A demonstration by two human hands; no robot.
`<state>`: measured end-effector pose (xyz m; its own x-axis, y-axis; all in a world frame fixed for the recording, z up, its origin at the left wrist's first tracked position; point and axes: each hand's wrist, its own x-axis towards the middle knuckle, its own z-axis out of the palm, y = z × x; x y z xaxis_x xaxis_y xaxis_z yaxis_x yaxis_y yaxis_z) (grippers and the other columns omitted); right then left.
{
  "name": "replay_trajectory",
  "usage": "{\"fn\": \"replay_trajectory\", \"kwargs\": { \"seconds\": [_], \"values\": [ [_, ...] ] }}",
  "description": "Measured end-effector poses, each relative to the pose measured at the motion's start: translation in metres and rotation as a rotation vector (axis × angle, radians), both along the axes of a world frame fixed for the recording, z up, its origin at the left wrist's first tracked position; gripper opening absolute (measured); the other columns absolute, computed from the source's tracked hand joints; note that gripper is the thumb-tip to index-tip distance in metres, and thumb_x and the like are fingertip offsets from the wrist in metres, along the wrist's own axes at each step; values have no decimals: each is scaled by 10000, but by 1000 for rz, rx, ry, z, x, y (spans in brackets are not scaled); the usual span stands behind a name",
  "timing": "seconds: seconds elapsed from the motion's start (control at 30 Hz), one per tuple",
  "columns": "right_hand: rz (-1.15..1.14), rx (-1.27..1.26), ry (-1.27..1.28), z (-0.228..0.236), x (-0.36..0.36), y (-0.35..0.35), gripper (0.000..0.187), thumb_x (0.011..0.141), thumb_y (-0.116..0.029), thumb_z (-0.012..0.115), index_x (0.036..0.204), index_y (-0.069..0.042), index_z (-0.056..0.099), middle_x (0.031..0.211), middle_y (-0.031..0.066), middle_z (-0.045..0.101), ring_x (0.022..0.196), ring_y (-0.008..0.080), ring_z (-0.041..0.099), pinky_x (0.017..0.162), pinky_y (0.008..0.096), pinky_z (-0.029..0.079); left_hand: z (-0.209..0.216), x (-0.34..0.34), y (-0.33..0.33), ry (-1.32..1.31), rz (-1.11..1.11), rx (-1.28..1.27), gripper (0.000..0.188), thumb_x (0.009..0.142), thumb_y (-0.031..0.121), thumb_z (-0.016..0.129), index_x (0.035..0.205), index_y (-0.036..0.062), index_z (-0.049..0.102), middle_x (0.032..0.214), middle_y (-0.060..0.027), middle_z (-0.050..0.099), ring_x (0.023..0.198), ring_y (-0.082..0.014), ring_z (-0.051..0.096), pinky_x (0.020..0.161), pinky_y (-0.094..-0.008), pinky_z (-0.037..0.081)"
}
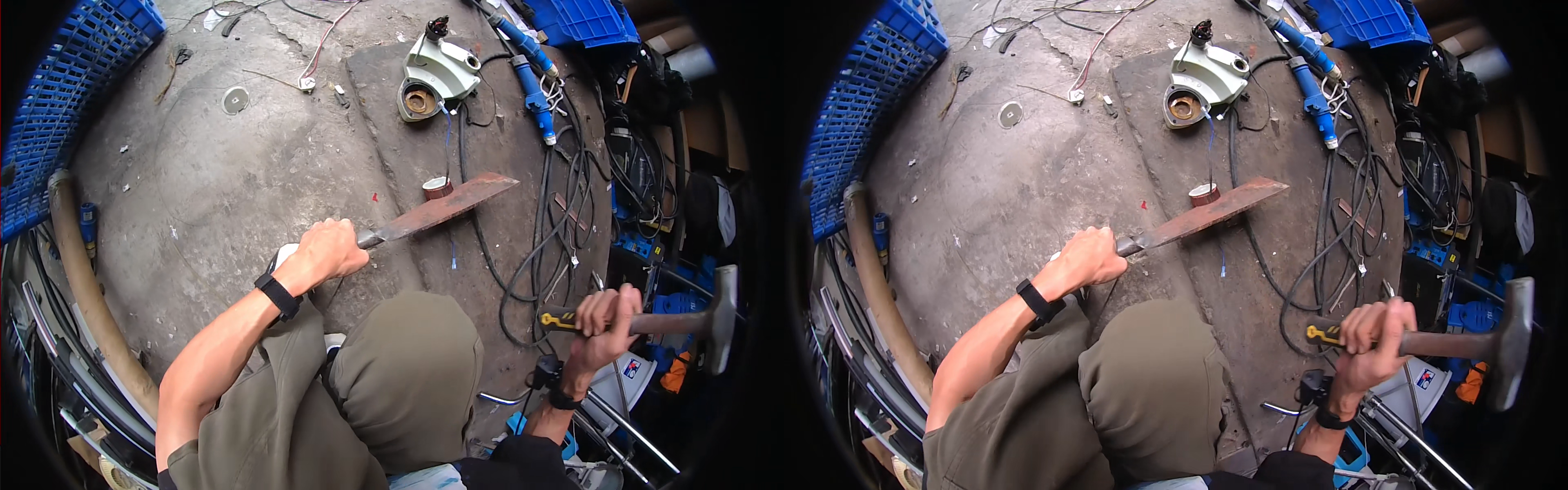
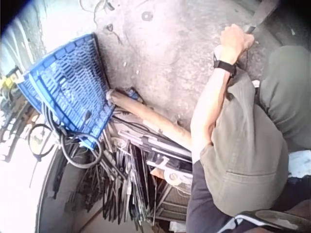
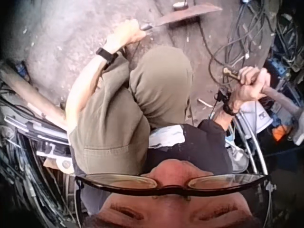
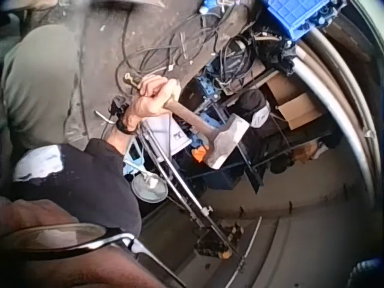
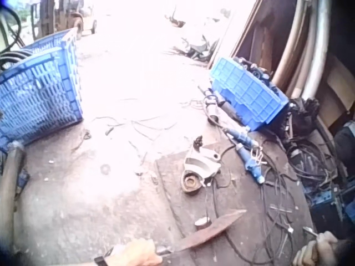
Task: The person places a copper wire coil on the floor and uses a hammer to repeatedly strike a large metal blade positioned over it. The person continues to smash the coil with the blade and hammer until the copper windings are visibly broken and scattered.
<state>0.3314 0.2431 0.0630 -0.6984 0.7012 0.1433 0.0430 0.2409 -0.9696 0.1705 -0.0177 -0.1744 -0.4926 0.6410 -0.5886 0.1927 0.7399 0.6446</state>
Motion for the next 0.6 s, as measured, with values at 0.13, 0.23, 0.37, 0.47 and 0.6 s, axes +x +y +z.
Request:
{"fn": "replay_trajectory", "kwargs": {
  "seconds": [0.13,0.23,0.37,0.47,0.6],
  "values": [
    [-154,-14,-385,-41,21,-12,358,1010,-147,624,705,-90,446,513,-33,381,398,58,343,392,249,277,3,-8,1,-74,16,-46,328,686,137,554,795,-150,671,798,-385,643,855,-504,693,800,-527,551],
    [-116,-64,-483,-63,29,-13,367,1001,-172,660,704,-90,460,519,-30,409,409,56,365,402,240,284,20,-19,6,-231,8,-111,323,680,126,536,794,-149,661,788,-380,644,848,-497,696,768,-512,549],
    [-120,-79,-494,-59,31,-6,366,999,-182,666,706,-87,467,523,-31,417,411,58,379,408,243,302,19,-29,9,-262,-26,-133,315,659,123,528,764,-153,637,775,-372,642,834,-489,695,745,-503,541],
    [-170,-31,-513,-43,30,-2,349,991,-173,675,716,-79,483,528,-28,427,413,60,383,407,244,304,11,-25,7,-195,-32,-127,314,667,124,530,752,-160,631,787,-391,631,850,-502,689,786,-515,541],
    [-154,101,-280,-8,18,4,335,1022,-119,579,720,-88,436,508,-28,370,395,62,324,387,249,261,2,-10,2,-68,25,-94,303,682,121,538,771,-145,651,794,-399,629,852,-518,680,814,-523,544]
  ]
}}
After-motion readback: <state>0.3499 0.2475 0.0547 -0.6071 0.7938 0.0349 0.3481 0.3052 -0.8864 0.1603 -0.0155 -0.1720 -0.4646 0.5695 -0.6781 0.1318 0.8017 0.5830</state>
